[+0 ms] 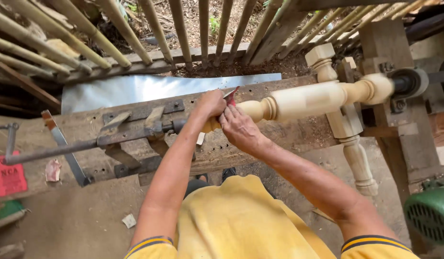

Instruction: The person smooths a rotating wooden spindle on a lathe using sandpaper, then switches to a chisel to carve details. They remove the finished piece, place it on a nearby table, and mount a new wooden piece onto the lathe to continue the process.

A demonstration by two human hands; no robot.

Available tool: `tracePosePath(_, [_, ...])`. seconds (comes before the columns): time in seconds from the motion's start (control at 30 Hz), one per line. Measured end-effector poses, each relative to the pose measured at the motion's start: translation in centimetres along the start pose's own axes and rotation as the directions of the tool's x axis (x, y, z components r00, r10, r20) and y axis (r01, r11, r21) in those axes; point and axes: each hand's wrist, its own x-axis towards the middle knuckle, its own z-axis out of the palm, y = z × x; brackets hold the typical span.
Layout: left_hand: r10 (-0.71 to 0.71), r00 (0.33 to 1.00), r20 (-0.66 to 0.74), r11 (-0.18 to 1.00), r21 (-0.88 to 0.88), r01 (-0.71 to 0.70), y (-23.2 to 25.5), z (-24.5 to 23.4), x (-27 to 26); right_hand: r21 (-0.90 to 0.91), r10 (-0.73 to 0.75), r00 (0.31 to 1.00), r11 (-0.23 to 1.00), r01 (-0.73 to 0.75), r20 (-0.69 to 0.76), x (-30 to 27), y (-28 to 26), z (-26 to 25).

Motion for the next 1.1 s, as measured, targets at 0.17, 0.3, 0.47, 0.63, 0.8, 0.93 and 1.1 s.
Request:
tracePosePath(0.17, [-0.092, 0.993, 0.078, 0.992, -0.075, 0.098, 1.3, 1.0, 1.0, -0.005, 0.030, 0.998, 1.000, -0.030, 0.055, -0.5, 0.8, -1.0])
tracePosePath(0.3, [-0.057, 0.998, 0.005, 0.997, -0.049, 0.058, 1.4, 1.7, 2.1, 0.012, 0.046, 0.999, 0.999, -0.046, 0.029, -1.0, 1.8, -0.2])
tracePosePath(0.47, [-0.066, 0.997, -0.038, 0.991, -0.121, 0.061, 3.4, 2.4, 2.6, -0.091, -0.011, 0.987, 0.996, -0.004, -0.160, -2.5, 3.1, -0.1])
tracePosePath(0.63, [0.019, 0.988, -0.155, 0.992, -0.117, -0.038, 2.7, 5.5, 7.1, 0.072, 0.071, 0.997, 0.995, -0.074, 0.039, -3.1, 4.3, -1.2])
tracePosePath(0.8, [-0.075, 0.987, -0.144, 0.987, -0.149, 0.053, 6.0, 4.5, 5.3, 0.042, 0.097, 0.990, 0.995, -0.093, -0.102, -3.8, 4.9, -1.6])
tracePosePath(0.93, [-0.061, 0.983, -0.174, 0.983, -0.180, 0.029, 6.7, 3.4, 4.8, 0.168, 0.204, 0.978, 0.964, -0.206, 0.030, -4.0, 6.5, -0.5])
tracePosePath(1.1, [-0.145, 0.971, -0.193, 0.955, -0.285, 0.086, 8.2, 2.1, 5.2, 0.266, 0.276, 0.947, 0.937, -0.226, -0.167, -4.0, 6.8, 1.0])
